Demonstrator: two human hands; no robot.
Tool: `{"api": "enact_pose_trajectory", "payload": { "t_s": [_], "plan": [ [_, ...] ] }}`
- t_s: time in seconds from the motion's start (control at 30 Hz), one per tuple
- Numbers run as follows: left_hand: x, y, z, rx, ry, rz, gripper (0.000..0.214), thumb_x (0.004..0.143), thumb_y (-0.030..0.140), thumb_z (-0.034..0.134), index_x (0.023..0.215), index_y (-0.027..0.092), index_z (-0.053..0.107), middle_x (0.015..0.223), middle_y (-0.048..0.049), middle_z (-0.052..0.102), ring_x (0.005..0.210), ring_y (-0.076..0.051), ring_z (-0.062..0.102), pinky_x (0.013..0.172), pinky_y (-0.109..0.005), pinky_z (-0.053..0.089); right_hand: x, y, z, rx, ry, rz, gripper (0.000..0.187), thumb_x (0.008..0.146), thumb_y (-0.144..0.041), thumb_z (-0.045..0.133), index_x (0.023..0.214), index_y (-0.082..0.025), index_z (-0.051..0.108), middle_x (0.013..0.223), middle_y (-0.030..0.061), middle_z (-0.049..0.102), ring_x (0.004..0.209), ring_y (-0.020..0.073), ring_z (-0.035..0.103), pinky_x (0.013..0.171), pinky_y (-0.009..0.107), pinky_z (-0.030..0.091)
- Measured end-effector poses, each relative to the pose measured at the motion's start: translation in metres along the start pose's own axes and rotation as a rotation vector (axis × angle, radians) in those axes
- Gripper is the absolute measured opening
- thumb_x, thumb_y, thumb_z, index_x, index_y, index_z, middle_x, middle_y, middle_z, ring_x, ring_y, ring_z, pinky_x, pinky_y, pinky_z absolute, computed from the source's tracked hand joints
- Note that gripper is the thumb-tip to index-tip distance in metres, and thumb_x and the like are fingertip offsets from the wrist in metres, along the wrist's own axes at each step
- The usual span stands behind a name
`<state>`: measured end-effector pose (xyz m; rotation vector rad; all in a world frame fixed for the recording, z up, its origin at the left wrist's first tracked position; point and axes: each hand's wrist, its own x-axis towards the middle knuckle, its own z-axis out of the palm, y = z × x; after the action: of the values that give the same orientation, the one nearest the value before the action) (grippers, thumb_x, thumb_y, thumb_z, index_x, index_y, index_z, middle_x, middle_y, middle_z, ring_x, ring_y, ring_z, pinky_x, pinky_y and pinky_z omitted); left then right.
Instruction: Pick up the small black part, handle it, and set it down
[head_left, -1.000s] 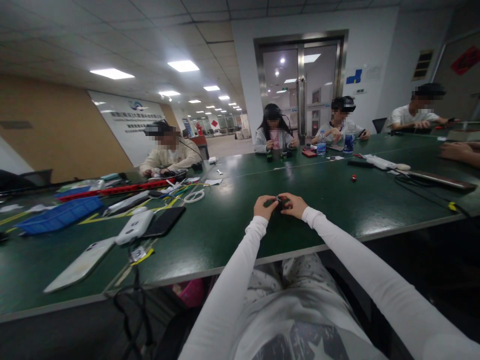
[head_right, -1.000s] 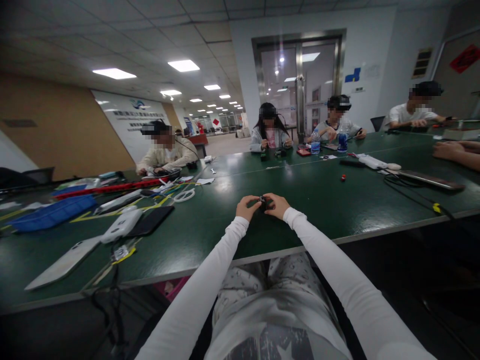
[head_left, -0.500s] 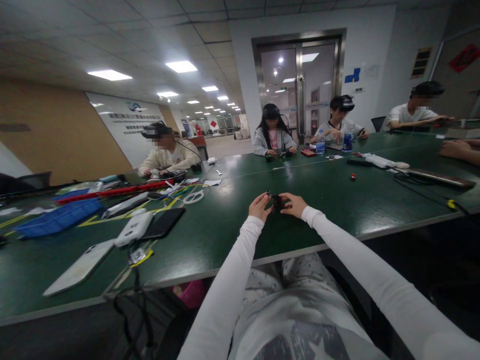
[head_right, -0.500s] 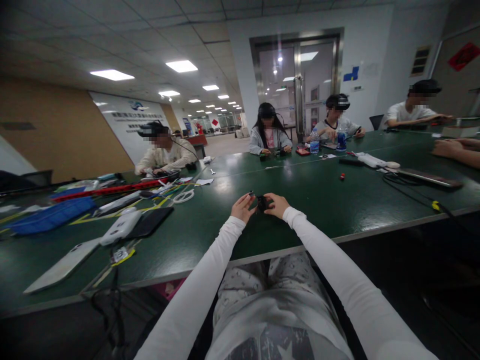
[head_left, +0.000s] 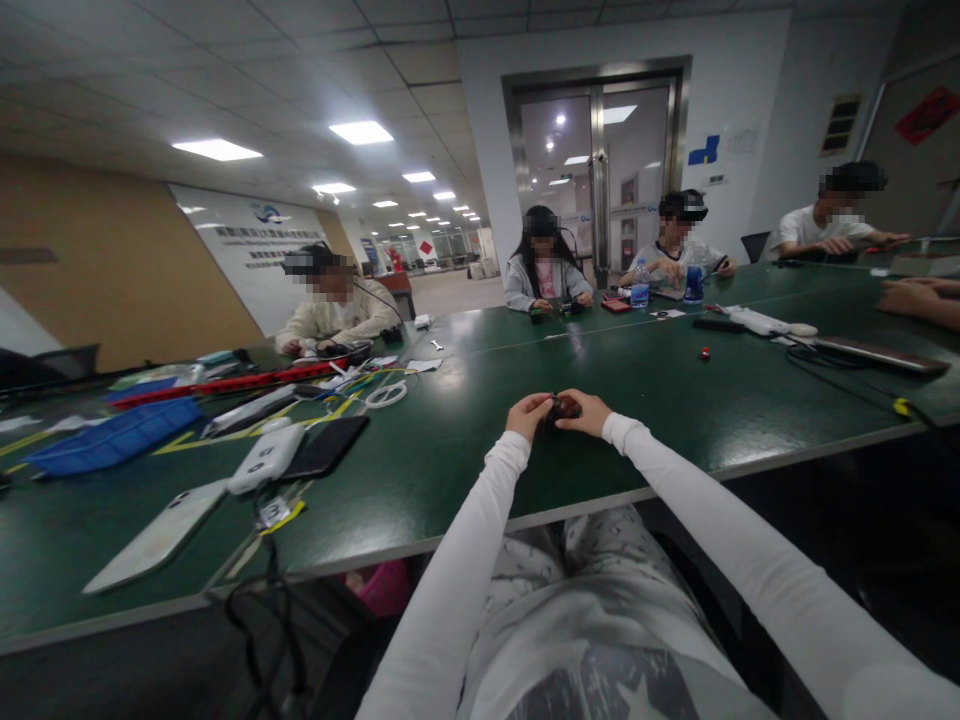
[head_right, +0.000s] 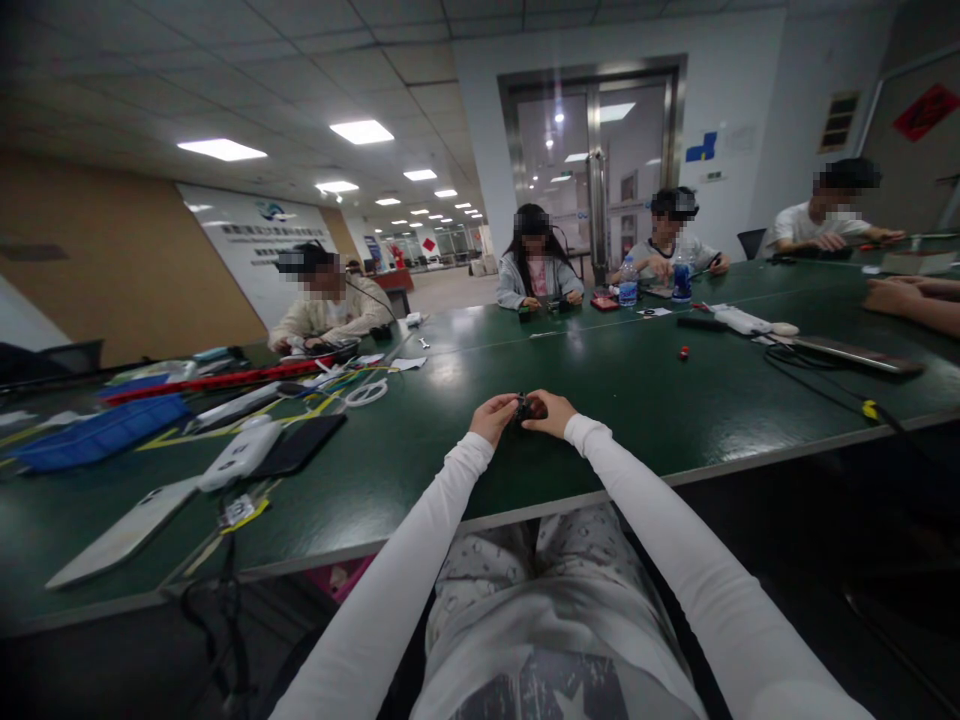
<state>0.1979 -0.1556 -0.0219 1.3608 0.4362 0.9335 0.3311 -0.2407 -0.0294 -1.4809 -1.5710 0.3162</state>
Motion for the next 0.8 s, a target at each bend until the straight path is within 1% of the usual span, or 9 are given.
{"api": "enact_pose_trajectory", "payload": {
  "t_s": [0.17, 0.3, 0.43, 0.53, 0.7, 0.8],
  "plan": [
    [0.006, -0.004, -0.007, 0.119, 0.003, 0.077, 0.035, 0.054, 0.031, 0.066, 0.081, 0.011, 0.059, 0.082, -0.0083, 0.063, 0.076, -0.015, 0.057, 0.079, -0.034, 0.040, 0.002, 0.002, 0.000, 0.013, 0.062, -0.013, 0.043, 0.061, -0.019, 0.060, 0.102, -0.016, 0.047, 0.084, 0.0023, 0.059, 0.072, 0.0108, 0.055, 0.072, 0.028, 0.045],
    [0.005, -0.005, -0.006, 0.295, 0.001, 0.148, 0.025, 0.064, 0.030, 0.059, 0.081, 0.012, 0.055, 0.080, -0.0076, 0.062, 0.079, -0.015, 0.057, 0.080, -0.034, 0.039, 0.004, 0.004, 0.000, -0.005, 0.103, 0.001, 0.042, 0.060, -0.011, 0.055, 0.101, -0.016, 0.047, 0.087, 0.0030, 0.058, 0.068, 0.0096, 0.055, 0.071, 0.027, 0.045],
    [-0.001, -0.006, -0.003, 0.612, -0.030, 0.216, 0.016, 0.072, 0.026, 0.048, 0.086, 0.018, 0.051, 0.082, -0.0033, 0.060, 0.081, -0.013, 0.056, 0.080, -0.032, 0.039, 0.004, 0.006, 0.000, -0.017, 0.135, 0.007, 0.039, 0.060, -0.012, 0.055, 0.099, -0.016, 0.049, 0.087, 0.0028, 0.058, 0.065, 0.0091, 0.055, 0.070, 0.027, 0.045],
    [-0.005, -0.004, -0.004, 0.801, -0.045, 0.253, 0.014, 0.076, 0.026, 0.042, 0.087, 0.020, 0.049, 0.083, -0.0022, 0.059, 0.080, -0.013, 0.055, 0.078, -0.030, 0.040, 0.004, 0.006, 0.000, -0.020, 0.131, 0.004, 0.038, 0.060, -0.013, 0.055, 0.098, -0.016, 0.049, 0.086, 0.0026, 0.058, 0.065, 0.0094, 0.055, 0.069, 0.026, 0.046],
    [-0.005, 0.005, -0.009, 0.972, -0.075, 0.293, 0.015, 0.078, 0.024, 0.039, 0.088, 0.019, 0.048, 0.083, -0.0033, 0.057, 0.081, -0.014, 0.053, 0.076, -0.029, 0.039, 0.004, 0.005, 0.000, -0.039, 0.129, -0.004, 0.038, 0.061, -0.012, 0.055, 0.098, -0.016, 0.050, 0.087, 0.0028, 0.058, 0.066, 0.0093, 0.055, 0.070, 0.027, 0.046],
    [-0.004, 0.011, -0.021, 1.023, -0.056, 0.294, 0.015, 0.077, 0.024, 0.040, 0.088, 0.018, 0.048, 0.083, -0.0044, 0.056, 0.081, -0.016, 0.053, 0.077, -0.030, 0.039, 0.003, 0.004, -0.001, -0.037, 0.118, 0.004, 0.038, 0.061, -0.012, 0.056, 0.098, -0.017, 0.050, 0.088, 0.0031, 0.058, 0.065, 0.0088, 0.055, 0.070, 0.027, 0.046]
  ]
}}
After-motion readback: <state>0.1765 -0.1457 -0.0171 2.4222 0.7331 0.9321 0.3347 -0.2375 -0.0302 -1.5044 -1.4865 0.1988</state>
